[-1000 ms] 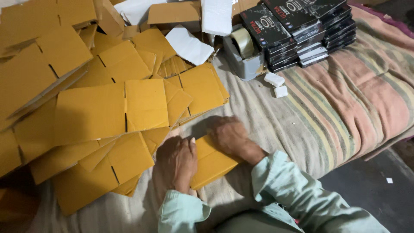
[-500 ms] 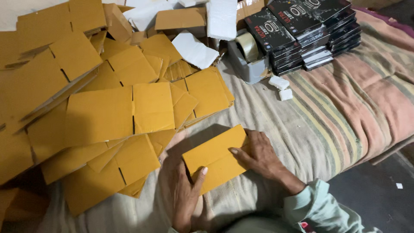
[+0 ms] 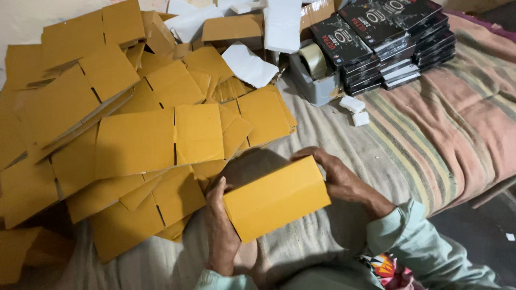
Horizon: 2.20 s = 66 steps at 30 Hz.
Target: The person folds flat pre-cut yellow cardboard boxes into open rectangular boxes on a bed, pressing the creases and sides by hand, and stacks the finished boxes with a growing pile of folded boxes.
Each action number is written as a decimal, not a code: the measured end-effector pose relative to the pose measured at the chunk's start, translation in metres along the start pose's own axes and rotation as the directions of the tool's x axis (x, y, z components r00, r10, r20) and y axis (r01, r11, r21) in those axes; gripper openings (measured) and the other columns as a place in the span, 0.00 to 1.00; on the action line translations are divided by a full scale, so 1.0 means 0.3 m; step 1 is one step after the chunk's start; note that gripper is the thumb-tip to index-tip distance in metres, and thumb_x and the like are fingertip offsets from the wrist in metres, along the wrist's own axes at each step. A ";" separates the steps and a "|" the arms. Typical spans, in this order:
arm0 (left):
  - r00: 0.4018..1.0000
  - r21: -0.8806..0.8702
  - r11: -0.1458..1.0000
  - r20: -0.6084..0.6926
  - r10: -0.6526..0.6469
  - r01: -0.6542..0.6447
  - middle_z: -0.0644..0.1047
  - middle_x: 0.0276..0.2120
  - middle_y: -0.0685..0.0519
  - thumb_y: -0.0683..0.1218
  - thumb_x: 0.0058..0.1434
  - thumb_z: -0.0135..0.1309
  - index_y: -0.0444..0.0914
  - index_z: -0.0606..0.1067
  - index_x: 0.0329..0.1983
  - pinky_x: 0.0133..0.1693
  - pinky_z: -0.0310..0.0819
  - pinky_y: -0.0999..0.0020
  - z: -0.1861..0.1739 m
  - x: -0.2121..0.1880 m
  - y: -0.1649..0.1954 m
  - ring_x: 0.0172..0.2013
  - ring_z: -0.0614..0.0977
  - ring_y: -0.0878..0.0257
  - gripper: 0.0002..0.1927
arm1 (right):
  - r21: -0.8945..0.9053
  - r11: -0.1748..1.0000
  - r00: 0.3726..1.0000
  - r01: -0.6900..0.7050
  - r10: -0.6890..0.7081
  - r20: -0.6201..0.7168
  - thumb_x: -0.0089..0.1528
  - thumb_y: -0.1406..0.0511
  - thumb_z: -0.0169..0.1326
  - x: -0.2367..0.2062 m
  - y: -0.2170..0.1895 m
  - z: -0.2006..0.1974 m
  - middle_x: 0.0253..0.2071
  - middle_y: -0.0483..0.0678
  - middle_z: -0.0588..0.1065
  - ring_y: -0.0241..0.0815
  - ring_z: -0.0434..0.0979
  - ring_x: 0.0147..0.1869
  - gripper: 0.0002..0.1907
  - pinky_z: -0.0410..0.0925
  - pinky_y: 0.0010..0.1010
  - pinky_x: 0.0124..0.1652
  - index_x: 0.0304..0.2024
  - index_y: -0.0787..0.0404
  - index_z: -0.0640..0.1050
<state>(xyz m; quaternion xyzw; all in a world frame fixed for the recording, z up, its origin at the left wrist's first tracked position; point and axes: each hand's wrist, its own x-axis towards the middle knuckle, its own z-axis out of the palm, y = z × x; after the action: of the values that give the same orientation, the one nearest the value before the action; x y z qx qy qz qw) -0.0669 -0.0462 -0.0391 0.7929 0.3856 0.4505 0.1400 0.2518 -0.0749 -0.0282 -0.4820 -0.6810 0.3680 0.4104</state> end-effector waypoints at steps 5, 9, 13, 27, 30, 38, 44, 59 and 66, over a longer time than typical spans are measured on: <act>0.975 0.355 0.929 0.220 0.023 -0.102 0.70 0.62 0.47 0.36 0.46 0.61 0.38 0.64 0.65 0.61 0.64 0.49 -0.007 -0.083 -0.050 0.63 0.70 0.46 0.40 | -0.356 0.875 0.926 0.327 -0.223 0.303 0.59 0.74 0.59 -0.015 -0.066 -0.036 0.75 0.54 0.62 0.57 0.55 0.81 0.39 0.55 0.45 0.73 0.71 0.58 0.62; 0.984 0.182 0.983 0.181 -0.005 -0.028 0.67 0.67 0.46 0.32 0.50 0.55 0.37 0.61 0.69 0.65 0.65 0.53 0.012 -0.133 -0.055 0.69 0.67 0.47 0.40 | -0.203 0.971 0.957 0.125 -0.065 0.282 0.50 0.74 0.58 -0.093 -0.101 -0.030 0.77 0.60 0.52 0.59 0.48 0.81 0.51 0.49 0.48 0.70 0.74 0.63 0.53; 0.955 0.090 0.995 0.288 -0.067 0.043 0.66 0.68 0.45 0.33 0.47 0.56 0.38 0.60 0.69 0.68 0.56 0.48 -0.044 -0.081 -0.037 0.71 0.64 0.47 0.43 | -0.355 0.915 0.976 0.190 -0.137 0.171 0.50 0.63 0.69 -0.067 -0.055 0.015 0.73 0.63 0.54 0.64 0.51 0.77 0.54 0.52 0.50 0.69 0.71 0.65 0.54; 0.903 0.285 0.958 0.419 -0.096 -0.031 0.57 0.73 0.43 0.61 0.46 0.64 0.33 0.59 0.70 0.67 0.48 0.48 -0.006 -0.030 0.070 0.72 0.53 0.44 0.53 | -0.634 0.690 0.922 0.350 -0.374 0.101 0.57 0.66 0.59 -0.063 0.040 0.067 0.64 0.62 0.66 0.60 0.68 0.69 0.33 0.66 0.46 0.64 0.64 0.68 0.67; 0.918 0.353 0.934 0.388 -0.083 -0.065 0.59 0.71 0.45 0.60 0.58 0.56 0.32 0.62 0.69 0.67 0.50 0.52 -0.002 -0.051 0.071 0.72 0.54 0.46 0.42 | -0.656 0.716 0.966 0.237 -0.244 0.083 0.62 0.68 0.51 -0.127 0.040 0.036 0.66 0.61 0.67 0.58 0.68 0.69 0.29 0.66 0.44 0.65 0.66 0.66 0.67; 0.987 0.101 0.991 0.128 -0.101 0.088 0.66 0.72 0.44 0.54 0.77 0.31 0.34 0.66 0.70 0.73 0.53 0.51 0.112 -0.092 0.030 0.75 0.61 0.42 0.27 | -0.873 0.488 0.975 0.014 -0.201 -0.097 0.65 0.54 0.49 0.074 -0.026 0.173 0.69 0.65 0.61 0.67 0.55 0.74 0.34 0.46 0.58 0.69 0.67 0.70 0.65; 0.960 0.158 0.972 -0.247 -0.133 0.175 0.63 0.70 0.33 0.61 0.78 0.20 0.26 0.58 0.74 0.71 0.53 0.46 0.124 -0.143 0.060 0.70 0.64 0.35 0.38 | -0.801 0.562 0.977 0.206 -0.160 0.139 0.63 0.47 0.47 0.214 -0.151 0.501 0.72 0.68 0.56 0.67 0.48 0.78 0.42 0.41 0.56 0.72 0.67 0.74 0.62; 0.970 0.145 0.970 -0.179 -0.167 0.194 0.66 0.69 0.34 0.57 0.80 0.20 0.24 0.61 0.71 0.70 0.57 0.48 0.124 -0.170 0.045 0.68 0.68 0.38 0.35 | -0.849 0.509 0.990 -0.143 0.067 -0.127 0.67 0.46 0.39 0.217 -0.025 0.215 0.68 0.68 0.60 0.67 0.46 0.77 0.39 0.38 0.59 0.70 0.67 0.70 0.64; 0.962 0.102 0.970 -0.183 -0.200 0.221 0.67 0.68 0.35 0.54 0.78 0.26 0.28 0.62 0.72 0.69 0.59 0.49 0.133 -0.161 0.020 0.68 0.68 0.38 0.31 | -0.906 0.423 0.967 -0.005 0.232 0.102 0.67 0.56 0.43 0.293 -0.081 0.377 0.55 0.61 0.73 0.68 0.64 0.68 0.19 0.44 0.76 0.69 0.44 0.61 0.80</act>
<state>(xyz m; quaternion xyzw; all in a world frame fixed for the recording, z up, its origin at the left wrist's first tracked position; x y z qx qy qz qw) -0.0454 -0.0809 -0.0871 0.7125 0.5053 0.4754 0.1051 0.1223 -0.0092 -0.0327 -0.6311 -0.7752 0.0255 -0.0120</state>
